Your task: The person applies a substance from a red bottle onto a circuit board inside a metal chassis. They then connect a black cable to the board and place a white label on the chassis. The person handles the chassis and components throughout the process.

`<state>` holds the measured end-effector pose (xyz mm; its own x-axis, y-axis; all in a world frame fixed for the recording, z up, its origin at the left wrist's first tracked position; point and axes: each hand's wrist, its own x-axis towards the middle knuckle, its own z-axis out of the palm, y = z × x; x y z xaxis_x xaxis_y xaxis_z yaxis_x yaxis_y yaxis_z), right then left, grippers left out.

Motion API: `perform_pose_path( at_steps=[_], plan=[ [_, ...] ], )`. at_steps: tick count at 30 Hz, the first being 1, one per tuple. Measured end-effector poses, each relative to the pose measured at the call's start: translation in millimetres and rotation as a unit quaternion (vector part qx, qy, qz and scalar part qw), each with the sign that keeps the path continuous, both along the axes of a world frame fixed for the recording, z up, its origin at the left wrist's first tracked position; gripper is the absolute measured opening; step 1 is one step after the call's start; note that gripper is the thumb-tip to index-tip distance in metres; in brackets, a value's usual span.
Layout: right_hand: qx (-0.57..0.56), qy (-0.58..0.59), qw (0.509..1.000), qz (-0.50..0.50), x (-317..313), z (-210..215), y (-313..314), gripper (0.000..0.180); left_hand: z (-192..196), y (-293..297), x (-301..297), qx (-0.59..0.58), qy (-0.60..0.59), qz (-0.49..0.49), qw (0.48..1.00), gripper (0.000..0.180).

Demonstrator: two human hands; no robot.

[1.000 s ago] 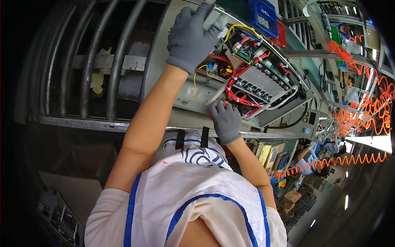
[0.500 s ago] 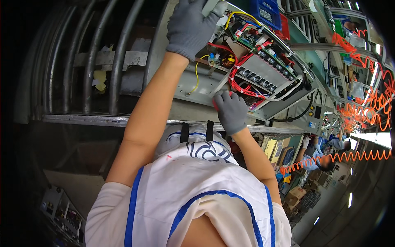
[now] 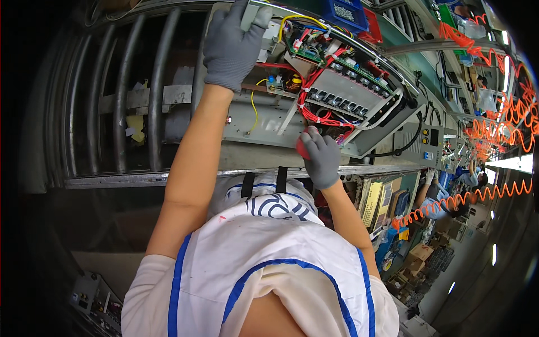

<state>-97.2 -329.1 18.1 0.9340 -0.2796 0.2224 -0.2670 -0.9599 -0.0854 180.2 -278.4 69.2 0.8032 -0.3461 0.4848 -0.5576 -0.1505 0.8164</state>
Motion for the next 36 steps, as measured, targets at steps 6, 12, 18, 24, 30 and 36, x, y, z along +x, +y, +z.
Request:
perform_pose_path(
  at_steps=[6,12,18,24,30,36],
  plan=[
    [0.061,-0.157,0.984,-0.054,-35.8,3.7,11.3,0.040,-9.6,-5.4,-0.1,0.020,0.027,-0.003,0.999,0.051],
    [0.316,-0.484,0.757,-0.304,-57.9,20.4,18.5,0.034,-16.7,-6.5,7.6,0.032,0.033,-0.028,0.999,0.052],
    [0.653,-0.594,0.398,-0.249,-96.4,49.6,-35.3,0.046,-6.9,-2.1,4.3,-0.018,0.021,-0.055,0.998,0.052],
    [0.705,-0.618,0.306,-0.166,-111.7,95.5,-84.0,0.046,-20.5,13.2,-11.5,-0.075,0.085,-0.053,0.992,0.048],
    [0.672,-0.646,0.355,-0.066,-171.4,110.0,-90.6,0.051,-63.2,113.6,-103.4,-0.087,0.091,-0.015,0.992,0.067],
    [0.700,-0.585,0.403,-0.076,-176.8,123.7,-122.8,0.053,-47.8,159.0,-149.9,-0.054,0.033,0.001,0.998,0.090]
  ],
)
